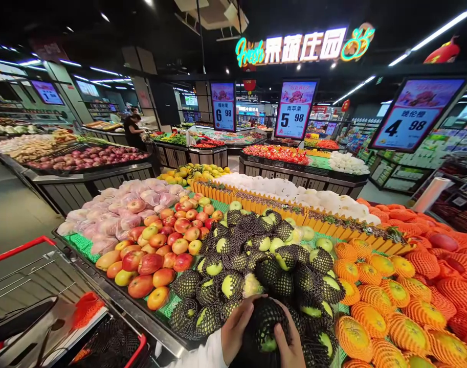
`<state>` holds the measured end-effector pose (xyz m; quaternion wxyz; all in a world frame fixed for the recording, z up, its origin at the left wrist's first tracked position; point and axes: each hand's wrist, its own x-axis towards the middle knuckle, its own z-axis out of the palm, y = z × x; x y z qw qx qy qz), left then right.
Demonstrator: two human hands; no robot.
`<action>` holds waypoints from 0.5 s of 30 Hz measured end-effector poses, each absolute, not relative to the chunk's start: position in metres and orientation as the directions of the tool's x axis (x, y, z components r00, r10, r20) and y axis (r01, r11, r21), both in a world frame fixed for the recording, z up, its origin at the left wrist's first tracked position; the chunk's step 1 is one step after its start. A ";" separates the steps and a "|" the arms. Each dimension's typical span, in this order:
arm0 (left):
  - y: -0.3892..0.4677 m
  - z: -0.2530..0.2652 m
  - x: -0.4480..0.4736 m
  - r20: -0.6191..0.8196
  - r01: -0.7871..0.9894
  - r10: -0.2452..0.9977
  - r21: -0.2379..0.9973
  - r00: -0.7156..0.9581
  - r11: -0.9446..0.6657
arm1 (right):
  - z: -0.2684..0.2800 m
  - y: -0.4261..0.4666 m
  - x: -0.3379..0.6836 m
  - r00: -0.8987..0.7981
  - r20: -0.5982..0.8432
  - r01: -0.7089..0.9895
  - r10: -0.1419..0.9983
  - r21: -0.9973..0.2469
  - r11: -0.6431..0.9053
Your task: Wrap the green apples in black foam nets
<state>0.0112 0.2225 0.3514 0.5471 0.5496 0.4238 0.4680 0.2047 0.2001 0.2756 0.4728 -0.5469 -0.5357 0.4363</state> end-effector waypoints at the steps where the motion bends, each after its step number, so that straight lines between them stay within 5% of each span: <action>1: 0.219 0.348 0.012 0.026 -0.103 0.974 0.995 0.227 -0.003 | 0.285 0.200 0.200 0.051 0.030 0.158 0.998 -0.987 0.022; 6: 0.214 0.321 0.008 0.021 -0.342 0.922 0.932 0.386 0.122 | 0.325 0.200 0.184 0.051 0.032 0.112 0.998 -0.993 0.026; 10: 0.214 0.294 0.005 -0.080 -0.534 0.970 0.823 0.232 0.195 | 0.343 0.201 0.187 0.079 0.013 0.063 0.997 -0.998 0.008; 15: 0.211 0.281 0.010 -0.106 -0.701 0.944 0.644 0.313 0.305 | 0.344 0.194 0.185 -0.041 -0.109 -0.377 0.993 -0.919 -0.116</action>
